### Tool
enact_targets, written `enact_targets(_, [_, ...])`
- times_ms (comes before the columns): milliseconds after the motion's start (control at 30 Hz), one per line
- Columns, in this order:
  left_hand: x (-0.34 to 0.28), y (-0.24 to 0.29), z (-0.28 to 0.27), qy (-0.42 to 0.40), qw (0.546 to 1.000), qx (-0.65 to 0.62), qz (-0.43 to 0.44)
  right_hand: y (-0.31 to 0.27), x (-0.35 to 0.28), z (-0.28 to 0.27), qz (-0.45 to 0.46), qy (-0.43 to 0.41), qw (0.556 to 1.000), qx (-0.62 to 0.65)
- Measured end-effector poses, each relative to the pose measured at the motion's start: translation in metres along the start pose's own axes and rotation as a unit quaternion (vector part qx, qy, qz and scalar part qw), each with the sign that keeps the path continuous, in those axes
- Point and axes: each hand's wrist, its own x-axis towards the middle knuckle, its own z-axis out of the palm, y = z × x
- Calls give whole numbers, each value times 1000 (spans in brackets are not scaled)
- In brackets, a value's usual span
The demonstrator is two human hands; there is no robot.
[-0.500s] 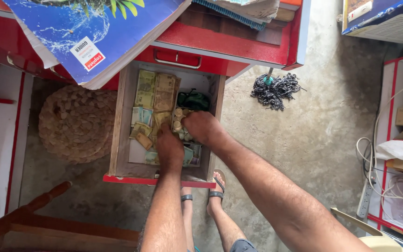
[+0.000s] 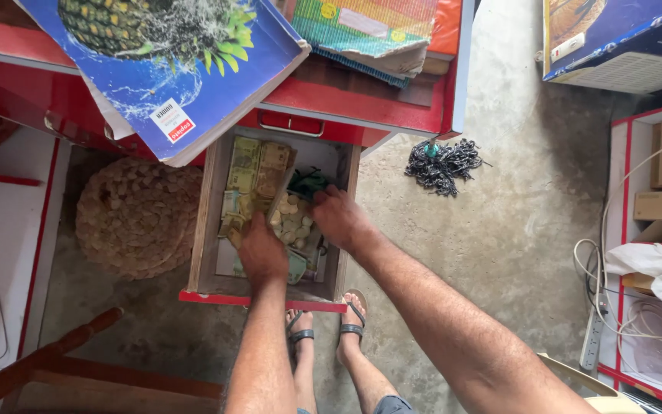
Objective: The recorder counts money from a drawer, pays a customer, and then mops the floor in a small shop.
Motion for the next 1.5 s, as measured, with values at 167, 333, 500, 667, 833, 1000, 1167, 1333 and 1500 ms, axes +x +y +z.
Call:
enact_targets(167, [-6, 2, -35, -31, 997, -56, -52, -11, -8, -29, 55, 116, 988, 86])
enact_targets(333, [-6, 4, -58, -99, 961, -198, -163, -8, 3, -40, 97, 127, 967, 197])
enact_targets(500, [-7, 3, -64, -127, 954, -229, -144, -4, 16, -38, 127, 117, 981, 84])
enact_targets(667, [-6, 1, -70, -157, 940, -286, -99, 25, 27, -28, 148, 104, 983, 41])
enact_targets(833, [-14, 33, -103, -197, 954, -214, -76, 18, 11, -68, 128, 188, 971, 74])
enact_targets(1000, [-23, 31, -94, -46, 988, -105, 103, 2, -3, -120, 161, 186, 963, 107])
enact_targets(1167, [-30, 35, -115, -67, 973, -196, 98, -11, -30, -173, 158, 202, 962, 92])
enact_targets(1333, [-37, 81, -172, -175, 879, -441, -47, -27, -58, -217, 139, 248, 956, 73])
enact_targets(1500, [-61, 110, -212, -184, 809, -558, -37, -50, -107, -283, -32, 367, 924, 101])
